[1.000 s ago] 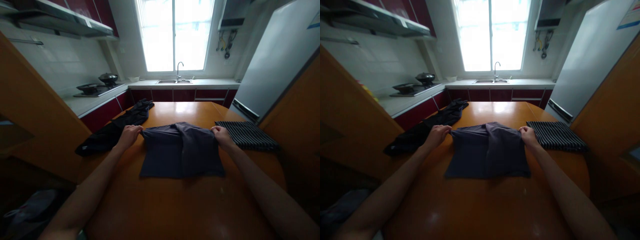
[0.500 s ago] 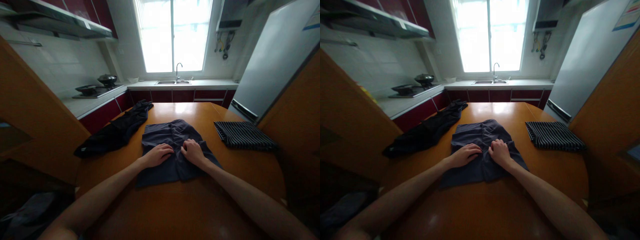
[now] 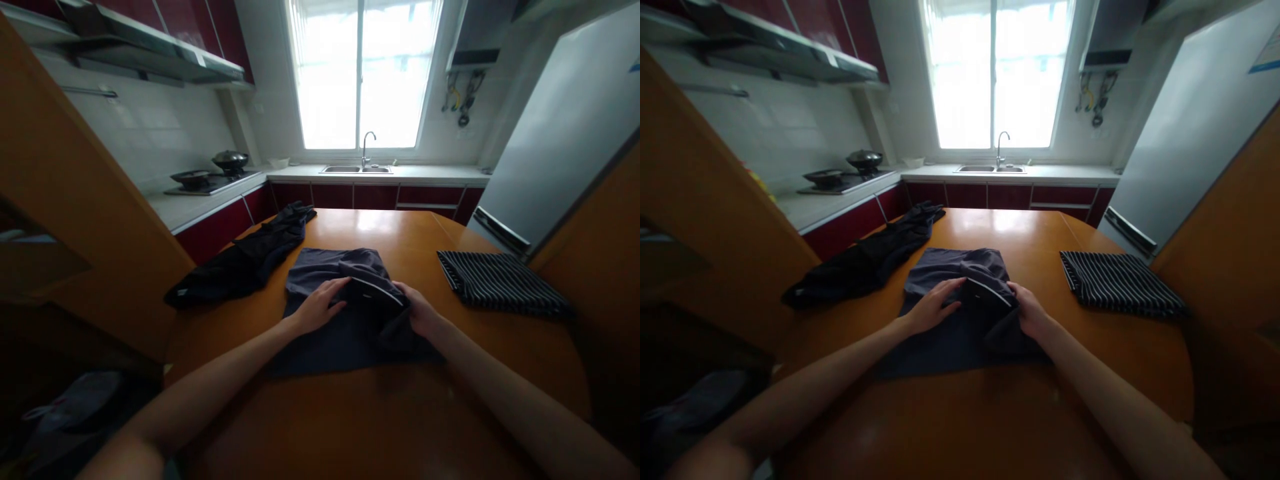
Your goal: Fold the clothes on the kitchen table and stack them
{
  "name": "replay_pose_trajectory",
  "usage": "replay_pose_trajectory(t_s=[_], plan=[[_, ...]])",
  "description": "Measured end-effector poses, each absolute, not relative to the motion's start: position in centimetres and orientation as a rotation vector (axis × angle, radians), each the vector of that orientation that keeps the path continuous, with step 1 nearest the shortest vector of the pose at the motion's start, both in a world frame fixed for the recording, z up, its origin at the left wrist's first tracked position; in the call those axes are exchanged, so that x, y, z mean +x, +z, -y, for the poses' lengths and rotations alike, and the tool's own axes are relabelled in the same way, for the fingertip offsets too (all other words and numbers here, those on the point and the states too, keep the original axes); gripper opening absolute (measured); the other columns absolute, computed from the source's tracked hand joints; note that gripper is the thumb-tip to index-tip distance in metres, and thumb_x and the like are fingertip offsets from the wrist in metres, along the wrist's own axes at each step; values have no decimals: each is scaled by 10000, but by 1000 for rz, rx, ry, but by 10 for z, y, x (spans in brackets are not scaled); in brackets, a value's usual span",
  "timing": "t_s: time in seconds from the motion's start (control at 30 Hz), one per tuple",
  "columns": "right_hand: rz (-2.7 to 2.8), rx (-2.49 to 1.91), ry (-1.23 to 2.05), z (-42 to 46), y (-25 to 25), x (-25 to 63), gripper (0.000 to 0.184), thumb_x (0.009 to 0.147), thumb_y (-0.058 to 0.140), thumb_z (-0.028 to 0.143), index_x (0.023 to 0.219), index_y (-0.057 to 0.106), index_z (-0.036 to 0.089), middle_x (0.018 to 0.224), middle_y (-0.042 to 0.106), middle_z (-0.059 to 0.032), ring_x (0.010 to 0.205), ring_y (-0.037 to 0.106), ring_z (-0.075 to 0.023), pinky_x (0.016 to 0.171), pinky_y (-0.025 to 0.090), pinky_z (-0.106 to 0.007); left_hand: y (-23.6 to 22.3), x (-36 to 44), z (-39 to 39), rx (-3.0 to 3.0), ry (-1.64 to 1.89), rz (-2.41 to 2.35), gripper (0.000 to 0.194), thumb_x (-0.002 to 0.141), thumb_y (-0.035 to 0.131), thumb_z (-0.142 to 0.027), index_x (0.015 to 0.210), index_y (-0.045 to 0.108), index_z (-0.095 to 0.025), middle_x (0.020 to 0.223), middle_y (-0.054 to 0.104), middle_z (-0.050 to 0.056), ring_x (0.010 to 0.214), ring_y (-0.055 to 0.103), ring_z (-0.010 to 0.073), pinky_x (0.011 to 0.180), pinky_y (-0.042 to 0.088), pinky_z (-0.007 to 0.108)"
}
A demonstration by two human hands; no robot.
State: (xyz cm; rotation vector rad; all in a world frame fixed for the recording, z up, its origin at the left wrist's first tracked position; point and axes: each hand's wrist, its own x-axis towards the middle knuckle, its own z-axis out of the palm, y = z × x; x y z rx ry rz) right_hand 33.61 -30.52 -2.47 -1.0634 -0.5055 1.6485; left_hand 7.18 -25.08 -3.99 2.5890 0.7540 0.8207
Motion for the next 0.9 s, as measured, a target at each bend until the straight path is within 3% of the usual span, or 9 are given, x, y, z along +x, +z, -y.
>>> replay_pose_trajectory(t_s=[0.13, 0.23, 0.37, 0.5, 0.63, 0.7, 0.77, 0.83, 0.9], plan=[[503, -1050, 1787, 314, -27, 318, 236, 910, 540, 191, 683, 605, 195, 532, 634, 10, 466, 580, -130, 525, 515, -222, -34, 75, 258, 2651, 928, -747, 718, 945, 643, -263, 1575, 301, -309, 1574, 384, 101, 1435, 396, 281, 1189, 371, 493], [624, -1058, 1842, 320, -28, 309, 201, 864, 570, 197, 666, 606, 196, 564, 654, -7, 497, 591, -142, 541, 514, -239, -29, 74, 260, 2721, 918, -771, 730, 896, 688, -222, 1541, 355, -297, 1518, 426, 110, 1395, 429, 296, 1164, 402, 500], [836, -1116, 1807, 325, -30, 308, 116, 780, 647, 176, 668, 618, 176, 601, 645, 12, 535, 572, -117, 554, 480, -219, -20, 72, 260, 2852, 714, -691, 616, 891, 566, -72, 1462, 438, -266, 1405, 523, 84, 1294, 529, 246, 1111, 462, 429], [1004, -1220, 1854, 330, -36, 314, 149, 759, 746, 276, 754, 641, 171, 672, 663, 13, 579, 590, -118, 550, 468, -217, -6, 72, 271, 3030, 505, -564, 635, 860, 522, -21, 1454, 468, -238, 1470, 486, 111, 1335, 508, 263, 1114, 452, 406], [1139, -1249, 1976, 333, -29, 329, 270, 739, 820, 342, 749, 609, 173, 611, 589, 49, 520, 533, -79, 493, 418, -182, 11, 78, 278, 3025, 201, -464, 563, 927, 482, -60, 1472, 465, -203, 1277, 647, 120, 1141, 662, 229, 951, 542, 312], [1152, -1213, 1982, 328, -20, 344, 310, 744, 830, 383, 762, 600, 176, 635, 610, 37, 543, 564, -87, 526, 450, -192, 21, 84, 267, 2960, 129, -609, 552, 925, 475, -50, 1459, 493, -188, 1138, 711, 114, 1030, 710, 233, 892, 556, 313], [1116, -1159, 1907, 319, -12, 365, 312, 767, 804, 426, 809, 618, 180, 768, 702, -29, 663, 658, -138, 634, 524, -249, 35, 93, 242, 2768, 86, -866, 500, 908, 484, -34, 1375, 593, -177, 996, 743, 93, 924, 731, 238, 841, 568, 323], [1041, -1138, 1748, 306, -7, 386, 299, 770, 780, 445, 811, 631, 189, 869, 744, -81, 762, 703, -184, 718, 551, -301, 57, 102, 203, 2414, 58, -1119, 347, 901, 517, -40, 1171, 714, -131, 879, 739, 72, 825, 727, 227, 785, 580, 318], [951, -1171, 1581, 295, -9, 404, 271, 743, 776, 431, 781, 632, 205, 869, 751, -82, 776, 709, -197, 724, 549, -310, 89, 110, 156, 2322, 139, -1214, 202, 925, 561, -85, 1036, 729, -72, 900, 726, 89, 815, 715, 224, 776, 585, 333]])
